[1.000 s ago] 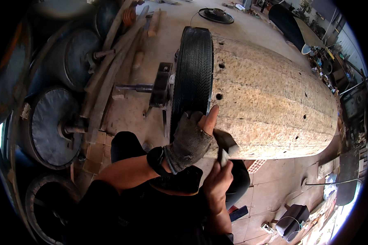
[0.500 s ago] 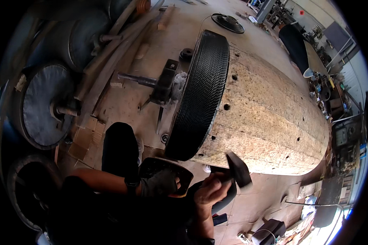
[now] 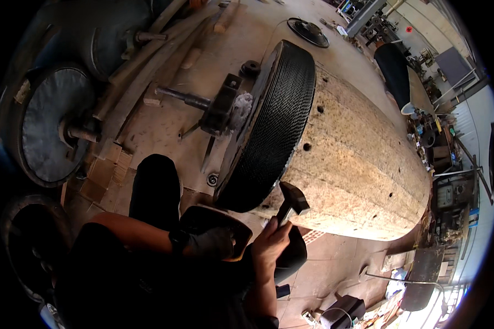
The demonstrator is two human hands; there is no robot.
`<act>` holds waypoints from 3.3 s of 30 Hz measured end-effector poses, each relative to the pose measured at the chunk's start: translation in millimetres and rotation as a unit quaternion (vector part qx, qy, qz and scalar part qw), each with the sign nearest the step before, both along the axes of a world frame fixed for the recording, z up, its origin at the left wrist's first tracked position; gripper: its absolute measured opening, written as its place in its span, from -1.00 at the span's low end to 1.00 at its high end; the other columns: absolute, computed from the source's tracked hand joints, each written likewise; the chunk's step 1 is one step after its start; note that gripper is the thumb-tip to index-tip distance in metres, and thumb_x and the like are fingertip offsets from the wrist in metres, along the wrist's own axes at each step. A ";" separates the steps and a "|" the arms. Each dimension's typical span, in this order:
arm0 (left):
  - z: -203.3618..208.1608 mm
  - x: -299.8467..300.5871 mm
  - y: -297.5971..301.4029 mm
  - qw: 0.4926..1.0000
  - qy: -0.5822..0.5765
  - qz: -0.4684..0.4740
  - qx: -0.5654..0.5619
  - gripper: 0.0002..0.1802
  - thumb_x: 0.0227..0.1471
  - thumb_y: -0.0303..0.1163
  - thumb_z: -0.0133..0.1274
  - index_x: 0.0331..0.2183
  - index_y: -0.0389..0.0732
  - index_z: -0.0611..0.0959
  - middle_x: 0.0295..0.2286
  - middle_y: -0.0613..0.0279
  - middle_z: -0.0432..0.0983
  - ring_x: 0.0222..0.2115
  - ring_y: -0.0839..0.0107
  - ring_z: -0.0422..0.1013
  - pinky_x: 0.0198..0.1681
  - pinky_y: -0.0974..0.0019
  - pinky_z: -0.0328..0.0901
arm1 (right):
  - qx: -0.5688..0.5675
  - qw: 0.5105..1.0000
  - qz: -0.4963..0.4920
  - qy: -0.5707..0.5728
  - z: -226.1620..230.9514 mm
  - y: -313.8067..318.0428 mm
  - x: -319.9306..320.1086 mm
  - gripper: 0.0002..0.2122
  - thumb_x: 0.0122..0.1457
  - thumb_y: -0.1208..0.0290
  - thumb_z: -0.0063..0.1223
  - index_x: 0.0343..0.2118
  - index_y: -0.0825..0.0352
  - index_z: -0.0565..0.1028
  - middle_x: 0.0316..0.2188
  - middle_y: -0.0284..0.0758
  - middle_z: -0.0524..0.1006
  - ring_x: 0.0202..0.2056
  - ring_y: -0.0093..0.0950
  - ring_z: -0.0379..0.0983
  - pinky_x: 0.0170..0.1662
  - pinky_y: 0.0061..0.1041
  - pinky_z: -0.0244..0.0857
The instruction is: The person hammers nails into a wooden boat hull to secure a black mesh material along the edge. They repeatedly position the mesh and strike the nails with a hammer.
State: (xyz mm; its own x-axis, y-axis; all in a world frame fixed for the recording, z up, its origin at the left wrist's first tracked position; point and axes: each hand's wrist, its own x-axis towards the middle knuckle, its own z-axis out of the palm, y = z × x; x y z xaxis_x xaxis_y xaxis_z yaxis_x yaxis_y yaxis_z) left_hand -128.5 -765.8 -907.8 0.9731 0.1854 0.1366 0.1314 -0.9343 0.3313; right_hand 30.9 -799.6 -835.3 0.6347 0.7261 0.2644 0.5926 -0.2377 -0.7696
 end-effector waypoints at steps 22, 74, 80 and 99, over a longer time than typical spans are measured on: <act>166.2 26.6 122.8 0.867 -0.429 0.126 0.220 -0.71 -0.34 -0.52 0.25 -0.48 -0.19 0.47 -0.23 0.19 0.48 -0.29 0.15 0.50 -0.30 0.11 0.36 | -0.072 0.997 -0.034 -0.021 7.3 -0.3 -3.4 -0.80 0.31 0.43 -0.06 -0.40 0.48 0.38 -0.65 -0.11 0.41 -0.60 -0.34 0.38 -0.55 -0.34 0.23; 200.5 65.9 176.6 0.858 -0.372 0.217 0.280 -0.69 -0.16 -0.55 0.22 -0.26 -0.18 0.59 -0.24 0.14 0.44 -0.28 0.15 0.43 -0.27 0.06 0.36 | 0.221 0.972 0.082 -0.022 11.7 -21.4 16.4 -0.75 0.30 0.38 -0.06 -0.19 0.54 0.44 -0.51 -0.06 0.54 -0.51 -0.17 0.52 -0.46 -0.34 0.35; 192.5 70.6 184.7 0.851 -0.360 0.232 0.304 -0.61 -0.12 -0.61 0.14 -0.16 -0.24 0.52 -0.27 0.11 0.40 -0.36 0.17 0.39 -0.32 0.12 0.34 | 0.040 0.998 0.010 -0.047 -40.4 -18.2 18.1 -0.89 0.26 0.49 0.01 -0.30 0.39 0.34 -0.60 0.05 0.46 -0.49 0.12 0.45 -0.51 -0.12 0.29; 123.5 57.4 71.5 0.925 -0.327 0.172 0.089 -0.30 -0.04 -0.60 0.11 0.18 -0.24 0.36 -0.51 0.29 0.43 -0.44 0.28 0.39 -0.24 0.13 0.30 | 0.075 0.996 0.045 -0.002 -48.6 -49.1 17.2 -0.81 0.25 0.39 0.12 -0.20 0.38 0.42 -0.57 -0.06 0.51 -0.56 -0.01 0.49 -0.52 -0.18 0.32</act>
State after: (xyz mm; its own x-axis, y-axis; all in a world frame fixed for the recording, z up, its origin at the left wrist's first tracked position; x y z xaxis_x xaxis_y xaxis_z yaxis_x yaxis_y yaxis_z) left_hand -71.1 -694.2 -784.3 0.5584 0.3861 0.7342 0.2571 -0.9221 0.2893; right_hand 48.2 -848.7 -883.9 0.5673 0.7321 0.3770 0.6100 -0.0661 -0.7896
